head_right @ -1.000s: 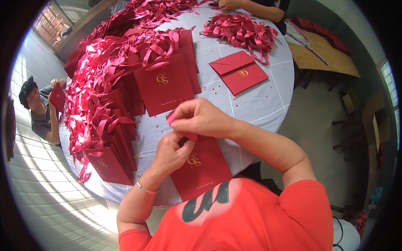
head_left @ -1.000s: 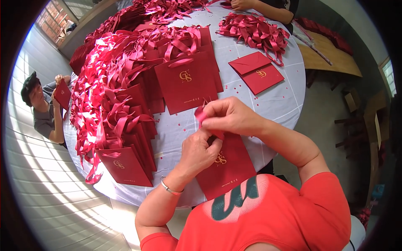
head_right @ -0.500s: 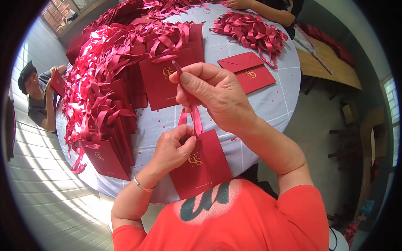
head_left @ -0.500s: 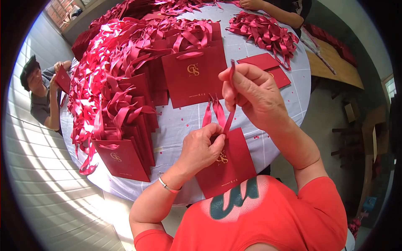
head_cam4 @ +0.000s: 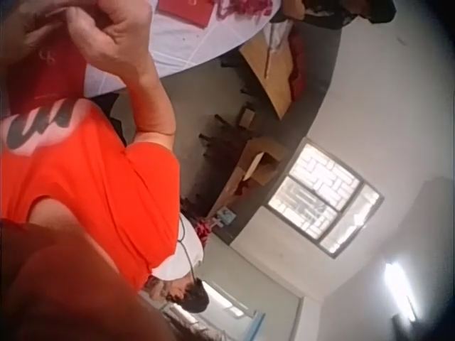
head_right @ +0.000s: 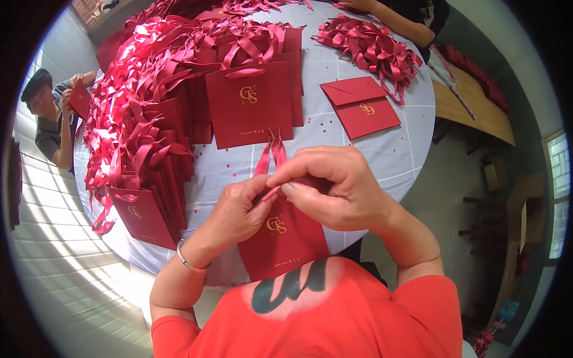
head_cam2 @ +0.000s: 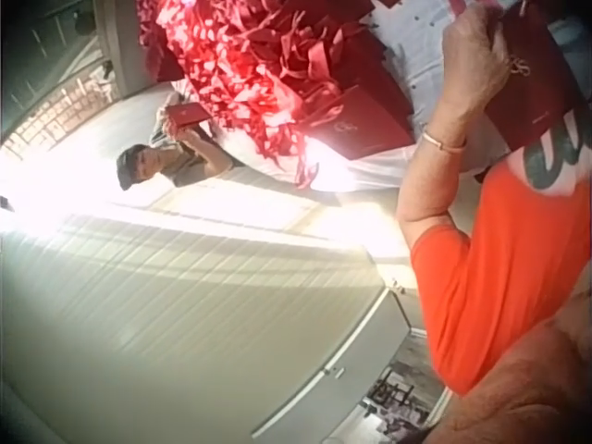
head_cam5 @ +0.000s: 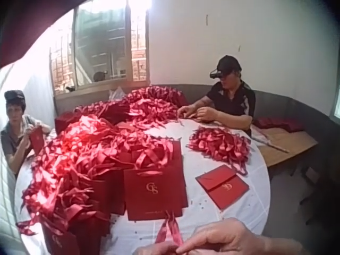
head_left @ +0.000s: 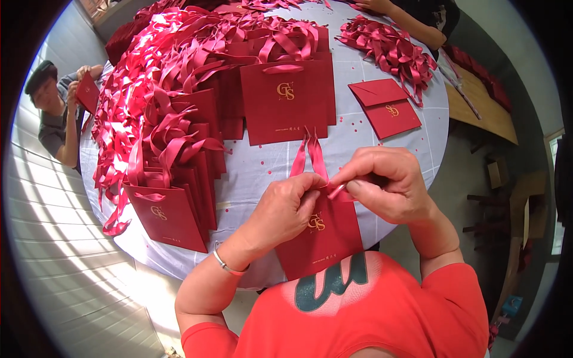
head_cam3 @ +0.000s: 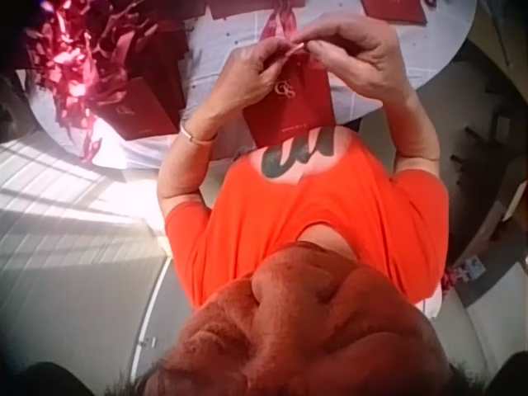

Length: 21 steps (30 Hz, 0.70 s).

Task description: The person attaches ribbon handles to paper gift bags by threading ribbons through the holes in each bag and securing them by hand.

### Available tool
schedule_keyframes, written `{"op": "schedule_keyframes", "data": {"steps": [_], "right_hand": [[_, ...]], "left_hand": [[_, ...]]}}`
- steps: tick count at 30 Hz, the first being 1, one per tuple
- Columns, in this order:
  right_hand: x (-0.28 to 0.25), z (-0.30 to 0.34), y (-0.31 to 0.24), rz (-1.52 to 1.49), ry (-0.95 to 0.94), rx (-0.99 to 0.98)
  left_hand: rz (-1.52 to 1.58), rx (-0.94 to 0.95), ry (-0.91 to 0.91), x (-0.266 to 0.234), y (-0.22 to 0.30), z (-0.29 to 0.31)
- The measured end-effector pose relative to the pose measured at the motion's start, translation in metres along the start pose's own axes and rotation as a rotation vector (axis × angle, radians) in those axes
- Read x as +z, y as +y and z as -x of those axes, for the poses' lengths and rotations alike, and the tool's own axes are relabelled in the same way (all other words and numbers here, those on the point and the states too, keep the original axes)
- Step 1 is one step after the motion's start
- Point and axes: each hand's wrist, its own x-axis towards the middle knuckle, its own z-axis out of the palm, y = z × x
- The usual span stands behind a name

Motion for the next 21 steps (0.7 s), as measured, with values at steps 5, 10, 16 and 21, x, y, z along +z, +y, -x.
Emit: {"op": "schedule_keyframes", "data": {"steps": [5,10,16,21], "right_hand": [[-0.001,0.004,0.006,0.119,0.04,0.076],[0.027,0.016,0.032,0.215,0.031,0.001],[0.041,0.02,0.041,0.3,0.07,-0.013],[0.037,0.018,0.039,0.271,0.039,0.032]], "left_hand": [[-0.272,0.209,0.016,-0.014,-0.006,0.003],[-0.29,0.07,-0.039,-0.02,-0.002,0.003],[-0.222,-0.051,-0.109,-0.035,0.004,0.001],[-0.03,-0.031,-0.16,-0.057,-0.007,0.003]]}}
